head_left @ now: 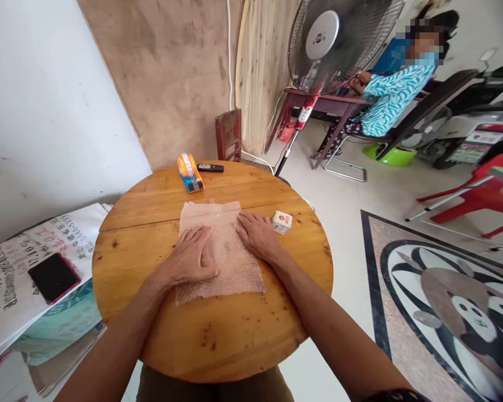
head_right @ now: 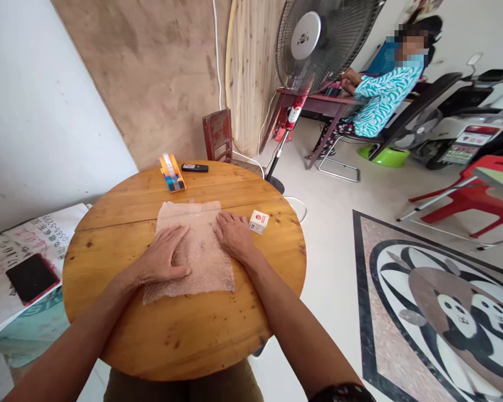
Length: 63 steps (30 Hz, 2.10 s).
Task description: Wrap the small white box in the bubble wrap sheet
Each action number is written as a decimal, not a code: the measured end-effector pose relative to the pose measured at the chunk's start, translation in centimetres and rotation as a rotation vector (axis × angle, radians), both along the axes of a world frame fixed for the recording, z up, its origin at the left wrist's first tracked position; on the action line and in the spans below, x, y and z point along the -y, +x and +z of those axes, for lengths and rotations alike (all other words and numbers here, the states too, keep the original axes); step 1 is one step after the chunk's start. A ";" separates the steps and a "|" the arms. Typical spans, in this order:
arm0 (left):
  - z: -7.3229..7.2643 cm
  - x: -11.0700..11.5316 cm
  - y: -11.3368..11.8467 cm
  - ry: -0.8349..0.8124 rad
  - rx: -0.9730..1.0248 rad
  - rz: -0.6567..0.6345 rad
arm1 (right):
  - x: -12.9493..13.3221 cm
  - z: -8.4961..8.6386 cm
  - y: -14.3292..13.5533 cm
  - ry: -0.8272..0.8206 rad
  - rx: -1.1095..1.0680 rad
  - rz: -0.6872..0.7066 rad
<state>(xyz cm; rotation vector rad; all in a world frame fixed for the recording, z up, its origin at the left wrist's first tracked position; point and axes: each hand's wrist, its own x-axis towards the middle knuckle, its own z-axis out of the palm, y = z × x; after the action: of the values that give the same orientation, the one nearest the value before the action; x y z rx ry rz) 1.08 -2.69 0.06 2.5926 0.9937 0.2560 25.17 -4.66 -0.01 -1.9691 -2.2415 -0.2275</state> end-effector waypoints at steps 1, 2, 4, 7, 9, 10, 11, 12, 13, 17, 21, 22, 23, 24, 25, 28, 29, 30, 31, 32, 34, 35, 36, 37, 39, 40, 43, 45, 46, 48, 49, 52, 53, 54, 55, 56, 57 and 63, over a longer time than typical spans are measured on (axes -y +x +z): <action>0.0 -0.1 0.0 -0.006 0.002 0.000 | 0.0 0.0 -0.1 -0.003 0.009 -0.002; 0.0 -0.1 -0.1 -0.014 0.006 -0.001 | 0.1 0.1 -0.1 -0.006 0.017 -0.002; 0.0 -0.4 -0.2 -0.047 0.024 0.000 | 0.2 0.2 -0.3 -0.012 0.037 0.000; 0.5 -1.0 -0.3 -0.106 0.029 0.009 | 0.1 0.7 -0.5 -0.030 0.077 0.011; 0.9 -1.7 -0.2 -0.093 -0.005 -0.009 | -0.3 1.3 -0.5 -0.059 0.107 0.033; 1.1 -2.0 -0.1 -0.063 -0.022 -0.022 | -0.7 1.6 -0.4 -0.077 0.123 0.049; 1.3 -2.4 0.2 -0.024 -0.032 -0.033 | -1.0 2.0 -0.4 -0.096 0.139 0.066; 1.3 -2.8 0.5 0.014 -0.034 -0.037 | -1.4 2.3 -0.3 -0.112 0.154 0.083; 1.3 -3.2 0.8 0.049 -0.031 -0.031 | -1.8 2.7 -0.3 -0.123 0.167 0.098; 0.4 -3.9 2.1 0.099 -0.031 0.020 | -3.0 3.3 -0.2 -0.117 0.189 0.123; -0.6 -3.6 2.3 0.102 -0.018 0.055 | -3.5 2.7 0.0 -0.095 0.157 0.103; -0.6 -3.5 2.3 0.100 -0.016 0.063 | -3.5 2.5 0.1 -0.093 0.146 0.098; -0.6 -3.4 2.3 0.097 -0.019 0.069 | -3.5 2.5 0.1 -0.088 0.134 0.098; -0.5 -3.4 2.3 0.093 -0.024 0.073 | -3.4 2.6 0.1 -0.074 0.122 0.100; -0.4 -3.4 2.3 0.091 -0.030 0.076 | -3.2 2.7 0.0 -0.052 0.108 0.106; -0.1 -3.3 2.5 0.094 -0.037 0.077 | -2.5 3.2 -0.7 0.032 0.034 0.164; -0.1 -3.3 2.5 0.100 -0.038 0.074 | -2.3 3.1 -1.0 0.046 -0.002 0.205; -0.1 -3.3 2.6 0.108 -0.040 0.070 | -2.1 2.9 -1.4 0.047 -0.038 0.256; -0.1 -3.3 2.6 0.119 -0.041 0.067 | -2.1 2.6 -1.7 0.042 -0.068 0.306; -0.2 -3.3 2.6 0.128 -0.045 0.065 | -2.2 2.1 -1.9 0.035 -0.088 0.342; -0.3 -3.2 2.6 0.141 -0.055 0.064 | -2.5 1.0 -2.0 0.019 -0.101 0.360; -0.3 -3.2 2.6 0.142 -0.061 0.063 | -2.8 0.5 -1.8 0.009 -0.104 0.348; -0.3 -3.2 2.5 0.141 -0.065 0.063 | -3.1 0.1 -1.6 -0.003 -0.110 0.330; -0.2 -3.2 2.5 0.138 -0.069 0.065 | -3.3 -0.3 -1.3 -0.015 -0.121 0.314; -0.2 -3.3 2.2 0.138 -0.068 0.083 | -3.6 -0.6 -0.8 -0.031 -0.143 0.295; -0.1 -3.4 2.1 0.140 -0.068 0.095 | -3.7 -0.6 -0.6 -0.030 -0.146 0.288; -0.2 -3.7 1.6 0.148 -0.069 0.114 | -3.7 -0.5 -0.5 -0.007 -0.142 0.276; -0.3 -3.8 1.4 0.148 -0.070 0.123 | -3.7 -0.5 -0.6 0.000 -0.144 0.263; -0.3 -3.8 1.3 0.148 -0.069 0.129 | -3.7 -0.5 -0.6 -0.001 -0.146 0.259; -0.2 -3.8 1.2 0.152 -0.068 0.137 | -3.7 -0.4 -0.6 -0.006 -0.145 0.258; -0.2 -3.8 1.2 0.157 -0.068 0.136 | -3.7 -0.3 -0.6 -0.010 -0.141 0.259; 0.1 -3.5 1.2 0.179 -0.071 0.126 | -3.6 0.0 -0.5 -0.027 -0.123 0.259; 0.2 -3.4 1.2 0.187 -0.073 0.125 | -3.5 0.1 -0.5 -0.030 -0.119 0.257; 0.2 -3.3 1.3 0.193 -0.074 0.125 | -3.4 0.2 -0.5 -0.029 -0.117 0.256; 0.2 -3.3 1.3 0.196 -0.074 0.125 | -3.4 0.3 -0.4 -0.026 -0.117 0.254; 0.2 -3.2 1.3 0.198 -0.071 0.126 | -3.3 0.3 -0.4 -0.021 -0.119 0.253; 0.2 -3.2 1.3 0.200 -0.066 0.127 | -3.3 0.3 -0.5 -0.018 -0.123 0.251; -0.1 -3.2 1.2 0.200 -0.062 0.134 | -3.2 0.3 -0.6 -0.008 -0.113 0.246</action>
<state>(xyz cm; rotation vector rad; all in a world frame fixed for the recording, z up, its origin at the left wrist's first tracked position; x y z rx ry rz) 2.30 0.53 0.00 2.7293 1.2241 0.3254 24.60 -1.42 0.27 -1.6429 -2.3828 -0.0759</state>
